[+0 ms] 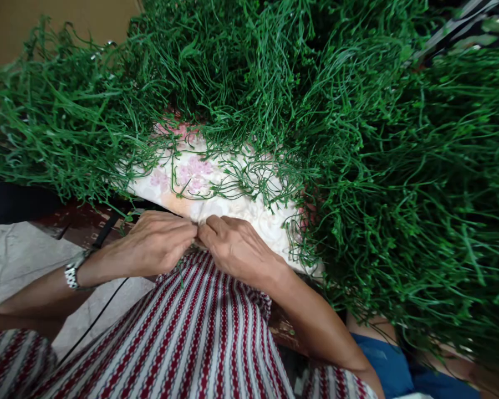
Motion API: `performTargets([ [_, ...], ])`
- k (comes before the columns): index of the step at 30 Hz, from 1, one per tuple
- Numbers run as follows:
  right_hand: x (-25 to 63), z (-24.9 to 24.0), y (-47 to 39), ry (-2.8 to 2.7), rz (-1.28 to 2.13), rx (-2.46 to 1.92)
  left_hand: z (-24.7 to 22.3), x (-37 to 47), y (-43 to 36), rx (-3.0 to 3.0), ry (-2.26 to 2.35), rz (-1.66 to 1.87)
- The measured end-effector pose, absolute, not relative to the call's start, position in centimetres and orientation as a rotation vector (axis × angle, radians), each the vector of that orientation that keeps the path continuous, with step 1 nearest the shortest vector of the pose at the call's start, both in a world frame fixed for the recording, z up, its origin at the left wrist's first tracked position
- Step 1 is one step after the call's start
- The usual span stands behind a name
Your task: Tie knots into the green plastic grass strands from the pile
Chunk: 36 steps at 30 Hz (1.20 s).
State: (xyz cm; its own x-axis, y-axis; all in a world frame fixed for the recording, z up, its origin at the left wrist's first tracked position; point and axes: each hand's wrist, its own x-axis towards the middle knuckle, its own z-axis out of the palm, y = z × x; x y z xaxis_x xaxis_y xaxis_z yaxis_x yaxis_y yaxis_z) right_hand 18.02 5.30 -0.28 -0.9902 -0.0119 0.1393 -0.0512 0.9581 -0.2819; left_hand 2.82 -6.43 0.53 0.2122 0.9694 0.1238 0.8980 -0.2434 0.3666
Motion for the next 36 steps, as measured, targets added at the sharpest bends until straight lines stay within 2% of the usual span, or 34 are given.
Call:
performTargets([
  [6,20.1,1.7,5.0,-3.098,0.648,0.414,2.2,1.6,-7.7,2.482,1.223,0.381],
  [8,21.2,2.3,5.8,-3.12,0.645,0.301,2.5,0.8,-8.0,2.412,1.294,0.404],
  [10,21.8,2.4,6.8,-3.072,0.654,0.089,2.5,0.3,-7.9,2.187,1.526,0.594],
  [12,21.4,2.2,7.5,-2.919,0.765,-0.066,2.2,0.4,-7.3,1.857,1.683,0.848],
  [16,18.6,0.8,6.9,-2.447,1.075,-0.387,1.2,2.0,-5.7,1.424,1.622,1.149],
  [23,16.9,-1.8,4.8,-2.291,1.54,-0.313,-0.6,3.4,-5.8,1.422,1.646,1.344],
  [28,17.2,-1.9,5.0,-2.338,1.457,-0.253,-0.7,3.5,-5.8,1.52,1.712,1.33],
  [36,17.4,-2.0,5.1,-2.436,1.263,-0.117,-0.6,3.6,-5.5,1.325,1.6,1.236],
])
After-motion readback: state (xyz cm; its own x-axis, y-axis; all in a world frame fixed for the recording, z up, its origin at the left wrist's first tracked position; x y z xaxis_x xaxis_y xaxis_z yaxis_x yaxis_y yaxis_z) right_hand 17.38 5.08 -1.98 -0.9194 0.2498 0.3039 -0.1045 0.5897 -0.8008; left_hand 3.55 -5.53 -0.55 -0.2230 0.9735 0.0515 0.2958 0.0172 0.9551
